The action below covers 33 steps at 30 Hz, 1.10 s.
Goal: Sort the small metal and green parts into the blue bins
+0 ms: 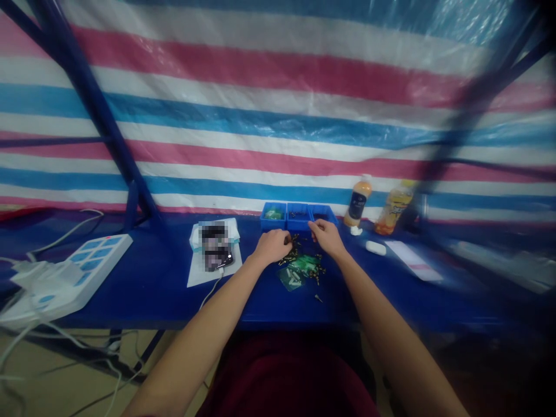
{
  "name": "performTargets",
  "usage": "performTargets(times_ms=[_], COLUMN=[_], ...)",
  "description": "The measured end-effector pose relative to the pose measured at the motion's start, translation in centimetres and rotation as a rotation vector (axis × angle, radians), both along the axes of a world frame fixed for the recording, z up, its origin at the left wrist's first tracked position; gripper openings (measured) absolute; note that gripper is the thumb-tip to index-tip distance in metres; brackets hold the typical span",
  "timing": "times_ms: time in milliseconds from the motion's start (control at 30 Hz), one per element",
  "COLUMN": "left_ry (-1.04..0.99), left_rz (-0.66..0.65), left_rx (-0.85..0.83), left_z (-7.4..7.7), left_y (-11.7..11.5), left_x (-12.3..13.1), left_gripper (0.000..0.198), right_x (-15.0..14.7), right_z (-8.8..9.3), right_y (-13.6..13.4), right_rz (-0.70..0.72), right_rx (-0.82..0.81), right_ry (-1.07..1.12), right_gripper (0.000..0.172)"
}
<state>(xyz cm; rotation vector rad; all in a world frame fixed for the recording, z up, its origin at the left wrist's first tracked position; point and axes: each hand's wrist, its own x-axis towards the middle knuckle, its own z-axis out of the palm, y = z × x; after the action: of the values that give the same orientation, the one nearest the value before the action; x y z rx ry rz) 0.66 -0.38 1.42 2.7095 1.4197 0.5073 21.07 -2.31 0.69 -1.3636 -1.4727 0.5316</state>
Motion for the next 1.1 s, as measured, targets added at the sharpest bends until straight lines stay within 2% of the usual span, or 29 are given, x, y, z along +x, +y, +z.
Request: performTargets(times_ms=[600, 767, 933, 1100], left_ry=[-0.009, -0.005, 0.034, 0.025], left_rz=[0.026, 0.051, 0.064, 0.076], left_rx=[0.044, 0.059, 0.054, 0.033], left_z=[-0.47, -0.65, -0.73, -0.8], left_y=[-0.16, -0.19, -0.13, -0.04], left_x=[0.31, 0.52, 0.7, 0.79], left_gripper=[0.016, 0.02, 0.024, 0.024], right_x=[0.25, 0.06, 0.06, 0.11], right_z=[-0.3, 0.05, 0.19, 0.14], right_y=[0.49, 0.23, 0.07, 0.14], right_rz=[0.045, 0.039, -0.006, -0.006], right_rx=[0.035, 0.014, -0.025, -0.013], right_ry=[-0.075, -0.062, -0.03, 0.026], right_gripper=[0.025, 0.028, 0.044, 0.046])
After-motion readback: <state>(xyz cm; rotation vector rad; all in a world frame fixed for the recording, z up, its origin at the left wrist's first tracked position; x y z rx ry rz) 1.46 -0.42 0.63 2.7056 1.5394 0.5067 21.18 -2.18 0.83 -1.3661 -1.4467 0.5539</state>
